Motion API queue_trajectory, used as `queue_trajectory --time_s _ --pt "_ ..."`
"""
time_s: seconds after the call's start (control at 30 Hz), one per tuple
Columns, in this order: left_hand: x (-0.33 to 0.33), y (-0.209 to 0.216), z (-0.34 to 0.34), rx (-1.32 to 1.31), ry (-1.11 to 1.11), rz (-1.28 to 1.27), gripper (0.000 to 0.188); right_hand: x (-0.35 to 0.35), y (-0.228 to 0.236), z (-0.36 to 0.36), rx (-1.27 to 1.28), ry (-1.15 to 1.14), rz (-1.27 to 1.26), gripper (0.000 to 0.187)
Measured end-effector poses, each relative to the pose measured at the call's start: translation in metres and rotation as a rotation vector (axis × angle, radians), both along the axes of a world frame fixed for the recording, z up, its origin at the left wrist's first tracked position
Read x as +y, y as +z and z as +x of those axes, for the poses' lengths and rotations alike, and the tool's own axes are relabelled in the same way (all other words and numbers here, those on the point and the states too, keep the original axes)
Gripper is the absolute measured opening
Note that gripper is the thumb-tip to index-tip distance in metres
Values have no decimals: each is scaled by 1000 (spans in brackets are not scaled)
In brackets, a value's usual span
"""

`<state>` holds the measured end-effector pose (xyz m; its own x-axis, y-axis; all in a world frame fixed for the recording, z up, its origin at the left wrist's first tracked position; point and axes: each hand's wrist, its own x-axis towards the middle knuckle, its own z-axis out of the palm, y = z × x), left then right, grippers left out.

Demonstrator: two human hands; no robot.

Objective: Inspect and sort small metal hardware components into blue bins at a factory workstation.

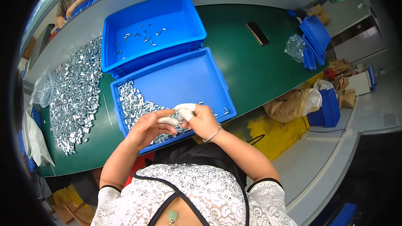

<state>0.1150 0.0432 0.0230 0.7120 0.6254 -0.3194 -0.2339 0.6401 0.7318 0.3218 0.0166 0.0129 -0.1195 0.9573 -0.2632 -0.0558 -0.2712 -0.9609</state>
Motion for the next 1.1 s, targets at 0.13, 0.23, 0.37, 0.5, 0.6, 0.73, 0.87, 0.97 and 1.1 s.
queue_trajectory --time_s 0.13,0.23,0.37,0.5,0.6,0.73,0.87,0.97,1.1 --pt "-20 -16 -24 180 303 1 43 -15 -3 23 -28 -172 -107 31" --pt "-55 -44 34 103 269 -132 33 -42 -4 42 -134 -128 78 34" --pt "-99 -16 80 65 343 -302 36 -48 3 56 0 71 123 38" --pt "-140 -18 59 18 537 -398 39 -40 1 53 103 196 8 37" --pt "-150 -19 37 22 592 -420 39 -41 1 40 79 183 -27 33" --pt "-143 -28 -14 24 533 -341 35 -52 2 -15 25 202 -96 27" --pt "-130 -28 -86 22 404 -163 30 -68 6 -101 18 202 -143 25" --pt "-128 -24 -155 52 363 -47 28 -75 15 -179 210 173 -208 22" --pt "-140 -18 -286 293 607 24 23 -86 29 -275 282 304 -243 22"
